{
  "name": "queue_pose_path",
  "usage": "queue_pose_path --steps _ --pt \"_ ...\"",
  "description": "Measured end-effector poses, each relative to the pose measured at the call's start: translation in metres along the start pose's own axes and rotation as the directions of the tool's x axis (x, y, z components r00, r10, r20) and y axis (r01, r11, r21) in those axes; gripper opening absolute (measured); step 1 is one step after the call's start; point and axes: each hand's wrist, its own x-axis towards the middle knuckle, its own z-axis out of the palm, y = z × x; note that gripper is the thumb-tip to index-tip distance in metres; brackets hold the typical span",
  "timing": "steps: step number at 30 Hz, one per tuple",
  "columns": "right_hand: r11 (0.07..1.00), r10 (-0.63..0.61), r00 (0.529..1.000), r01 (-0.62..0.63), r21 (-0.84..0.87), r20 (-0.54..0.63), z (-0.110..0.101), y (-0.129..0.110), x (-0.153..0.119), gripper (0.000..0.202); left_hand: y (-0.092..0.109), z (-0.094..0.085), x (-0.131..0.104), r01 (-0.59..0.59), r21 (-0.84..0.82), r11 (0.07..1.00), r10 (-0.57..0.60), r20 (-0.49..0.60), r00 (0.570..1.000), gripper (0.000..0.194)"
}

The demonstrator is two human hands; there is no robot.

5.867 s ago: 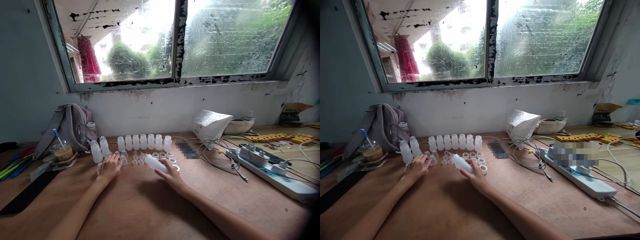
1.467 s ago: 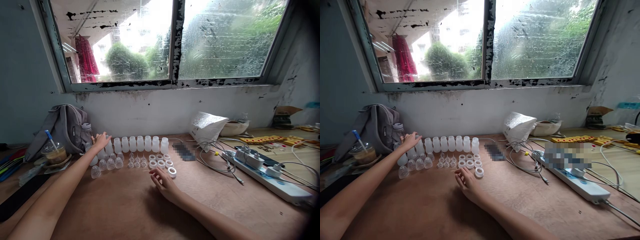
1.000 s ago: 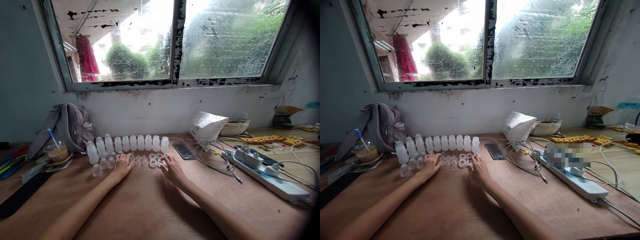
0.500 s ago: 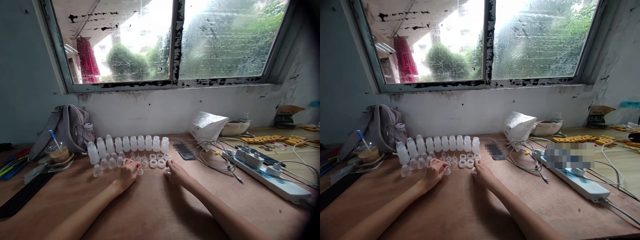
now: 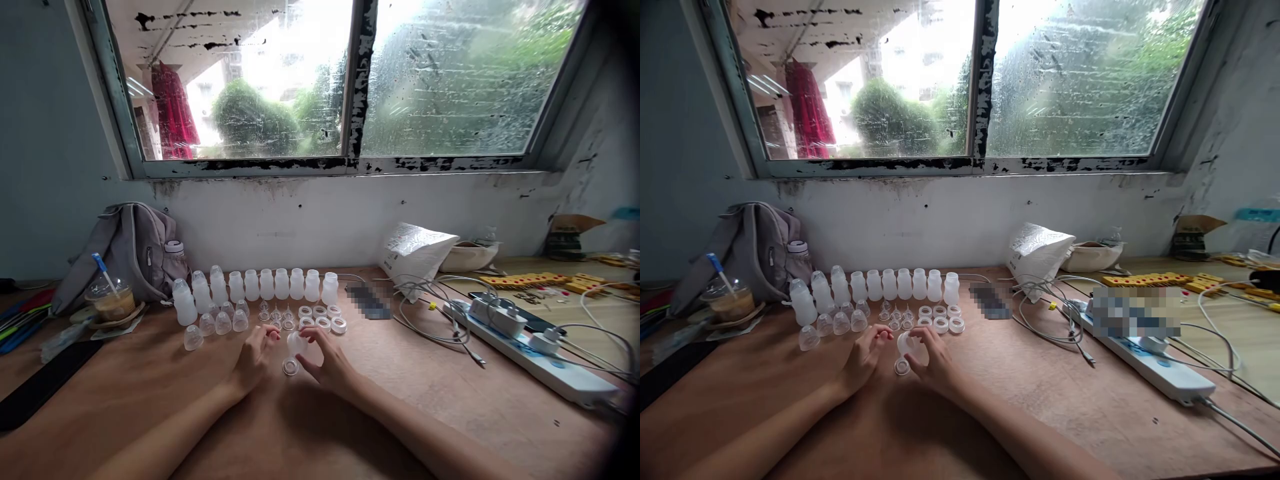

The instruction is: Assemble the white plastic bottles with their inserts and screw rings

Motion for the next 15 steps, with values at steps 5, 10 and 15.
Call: queue_pose_path --steps 5,10,15 --pt "0.999 0.048 0.979 -0.045 -0.017 0.196 0.014 0.004 -0.008 0.035 -0.004 0.003 0.002 0.019 0.01 1.0 -0.019 0.027 0.999 0.023" --pt "0.996 0.091 0.96 -0.092 -0.009 0.263 0.018 0.011 -0.011 0.038 -0.007 0.005 0.002 -0.053 0.067 0.996 0.038 0.208 0.977 0.018" --pt "0.995 0.093 0.958 -0.096 0.0 0.272 0.019 0.011 -0.011 0.033 -0.006 0.005 0.001 -0.147 0.103 0.984 0.115 0.266 0.957 0.01"
